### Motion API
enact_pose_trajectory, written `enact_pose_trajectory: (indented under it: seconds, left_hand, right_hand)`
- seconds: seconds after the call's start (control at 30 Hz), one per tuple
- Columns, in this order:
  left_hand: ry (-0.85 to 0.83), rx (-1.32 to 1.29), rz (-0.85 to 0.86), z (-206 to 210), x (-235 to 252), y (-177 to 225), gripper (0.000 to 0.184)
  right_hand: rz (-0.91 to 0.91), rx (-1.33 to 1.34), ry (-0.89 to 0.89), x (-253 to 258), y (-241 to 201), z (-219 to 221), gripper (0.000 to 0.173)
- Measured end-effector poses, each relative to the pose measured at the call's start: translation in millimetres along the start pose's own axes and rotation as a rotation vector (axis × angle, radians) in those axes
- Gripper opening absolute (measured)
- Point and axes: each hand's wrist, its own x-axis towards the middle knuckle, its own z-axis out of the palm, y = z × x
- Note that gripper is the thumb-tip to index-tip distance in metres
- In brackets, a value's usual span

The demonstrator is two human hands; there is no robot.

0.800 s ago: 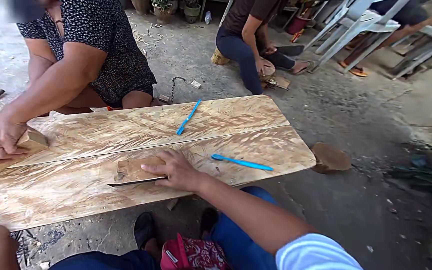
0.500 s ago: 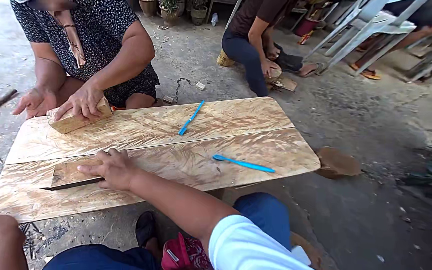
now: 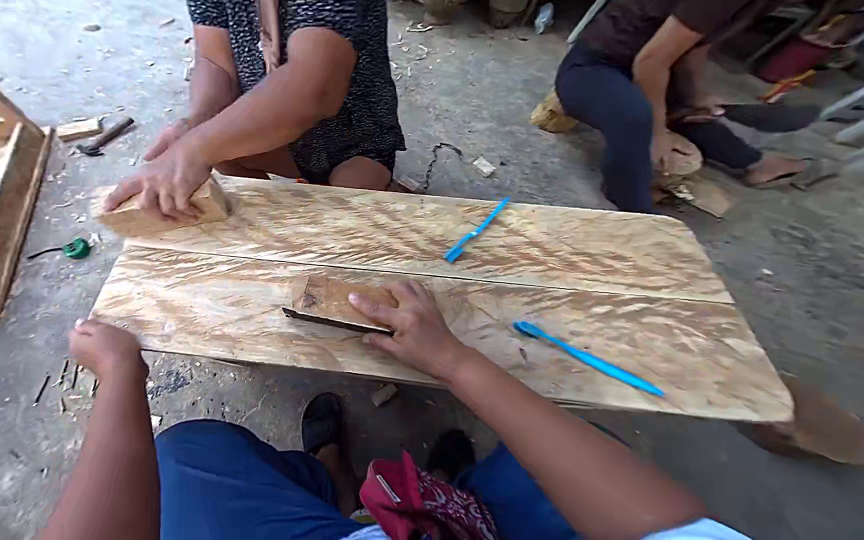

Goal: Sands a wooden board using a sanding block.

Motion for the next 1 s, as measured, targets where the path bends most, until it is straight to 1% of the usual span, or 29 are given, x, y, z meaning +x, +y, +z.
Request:
enact_pose_trajectory:
  seconds: [0.07, 0.17, 0.23, 0.27, 0.33, 0.4, 0.5, 0.57, 0.67, 0.77, 0.8, 0.9, 0.93, 1.0]
  left_hand:
    - [0.005, 0.026, -0.028, 2.2, 3.4, -0.4, 0.054]
    - [0.008, 0.05, -0.056, 6.3, 14.0, -10.7, 0.057]
    - [0.027, 0.042, -0.066, 7.4, 20.0, -16.6, 0.058]
    - [0.028, 0.05, -0.069, 7.7, 21.8, -18.7, 0.059]
    - [0.016, 0.08, -0.071, 5.8, 22.5, -19.5, 0.059]
    - [0.008, 0.079, -0.062, 5.1, 20.8, -17.6, 0.059]
    - [0.019, -0.028, -0.056, 9.3, 16.3, -19.2, 0.057]
    - [0.041, -0.109, -0.039, 13.5, 15.7, -22.7, 0.056]
    - [0.039, -0.184, -0.038, 15.8, 13.4, -23.3, 0.055]
    - [0.049, -0.183, -0.046, 10.3, 12.3, -25.1, 0.053]
    - [0.047, -0.159, -0.035, 8.1, 12.1, -26.2, 0.053]
    - [0.012, -0.108, -0.007, 6.5, 8.3, -20.8, 0.053]
    - [0.001, -0.098, 0.003, 6.2, 6.6, -17.4, 0.054]
    - [-0.001, -0.064, -0.005, 4.7, 0.6, -12.6, 0.054]
  right_hand:
    - [-0.012, -0.013, -0.054, 35.5, -20.8, 20.2, 0.047]
    - [-0.001, 0.0, -0.16, 93.5, -59.2, 53.9, 0.056]
    - [0.0, -0.003, -0.211, 121.1, -78.3, 69.1, 0.06]
    - [0.002, -0.005, -0.248, 127.6, -82.7, 69.8, 0.062]
    - [-0.015, -0.002, -0.272, 120.4, -77.7, 63.0, 0.064]
    - [-0.054, -0.005, -0.204, 91.3, -55.1, 48.8, 0.064]
    - [-0.055, -0.033, -0.095, 30.0, -16.0, 15.7, 0.052]
    - [-0.06, -0.064, -0.036, 7.6, -2.2, 4.9, 0.047]
    - [-0.079, -0.088, 0.009, 17.1, -11.2, 11.6, 0.046]
    - [-0.091, -0.038, -0.002, 58.7, -52.7, 41.6, 0.048]
    - [-0.074, -0.013, -0.041, 73.5, -68.5, 52.4, 0.049]
    - [0.015, 0.023, -0.304, 117.4, -100.3, 63.6, 0.051]
    - [0.032, 0.024, -0.388, 127.0, -103.8, 61.9, 0.052]
    - [0.048, 0.037, -0.467, 127.5, -103.1, 51.6, 0.055]
